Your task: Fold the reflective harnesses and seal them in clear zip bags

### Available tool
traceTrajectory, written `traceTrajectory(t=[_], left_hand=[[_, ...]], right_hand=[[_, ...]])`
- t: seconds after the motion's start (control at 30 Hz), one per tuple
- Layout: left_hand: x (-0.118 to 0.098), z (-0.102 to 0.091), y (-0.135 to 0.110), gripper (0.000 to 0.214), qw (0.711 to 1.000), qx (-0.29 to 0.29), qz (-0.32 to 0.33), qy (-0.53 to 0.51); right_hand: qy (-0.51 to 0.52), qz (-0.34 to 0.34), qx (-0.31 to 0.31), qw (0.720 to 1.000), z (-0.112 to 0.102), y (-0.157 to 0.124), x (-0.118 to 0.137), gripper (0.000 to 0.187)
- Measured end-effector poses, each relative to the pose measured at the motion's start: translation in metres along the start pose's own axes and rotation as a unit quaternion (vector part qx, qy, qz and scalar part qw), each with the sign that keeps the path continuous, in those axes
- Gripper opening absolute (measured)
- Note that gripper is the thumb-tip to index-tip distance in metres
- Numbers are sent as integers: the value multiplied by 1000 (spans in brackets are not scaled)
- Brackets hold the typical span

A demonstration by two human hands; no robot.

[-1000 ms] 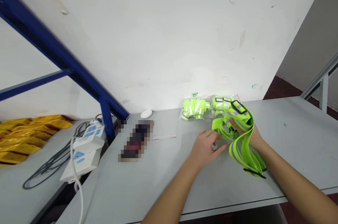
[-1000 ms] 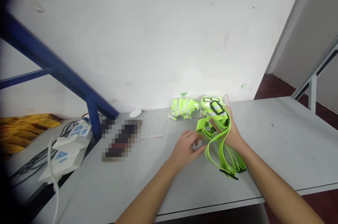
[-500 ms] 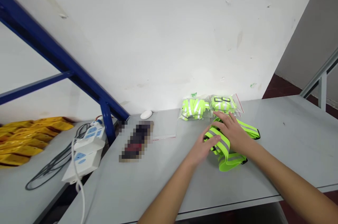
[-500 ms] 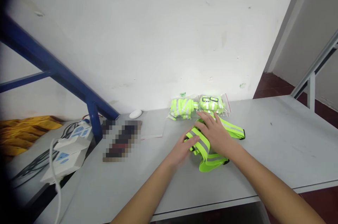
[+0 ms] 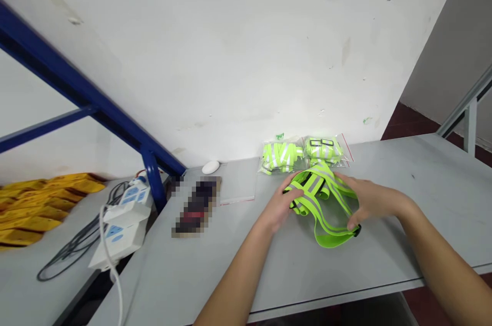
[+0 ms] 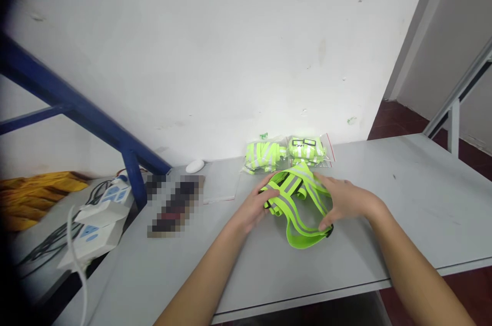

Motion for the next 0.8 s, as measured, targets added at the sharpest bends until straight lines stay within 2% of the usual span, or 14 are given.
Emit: traceTrajectory(t=[0.07,0.1,0.23,0.3,0.37,0.43,0.47,0.53,0.57,0.63,0.67,0.7,0.8], left_hand=[[-13,-4,-3,53,994,-16,28,105],[-20,-3,-4,52,986,-21,47,156],[-32,5,-6,49,953,0,103,283],[-30,5,-6,48,950,2,99,296],[-25,2,-4,50,954,16,79,288],[-20,5,-1,56,960,68,67,263],[-18,9,-1,61,961,109,67,244],[-12,20,-1,71,959,194,68,194],[-7,25,-2,75,958,227,61,164],[5,32,-3,75,955,271,23,116],[12,34,-4,71,955,281,-2,100],[18,35,-4,66,955,283,-26,88],[28,35,-5,57,960,263,-69,66]], right_hand=[[-28,28,56,998,22,-3,1,124],[-41,42,76,995,31,-6,3,120],[-15,76,9,997,34,-17,10,71],[55,67,-4,996,31,-23,13,56],[170,58,-6,984,24,-28,15,45],[338,66,-18,939,14,-31,13,36],[430,76,-28,899,9,-32,11,32],[592,98,-48,799,0,-28,8,24],[647,114,-59,751,-4,-24,8,18],[716,140,-96,678,-12,-12,6,11],[737,151,-95,652,-13,-4,7,13],[750,152,-90,637,-12,4,9,17],[779,144,-57,608,0,23,12,30]])
Point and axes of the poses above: each hand's wrist, its own y-axis towards the middle knuckle, its own z-axis out of the palm, x = y × z, the point moved 8 cm from there along y, towards the middle knuckle, and after that the axes turned 15 degrees about x, right-handed, at the moved point
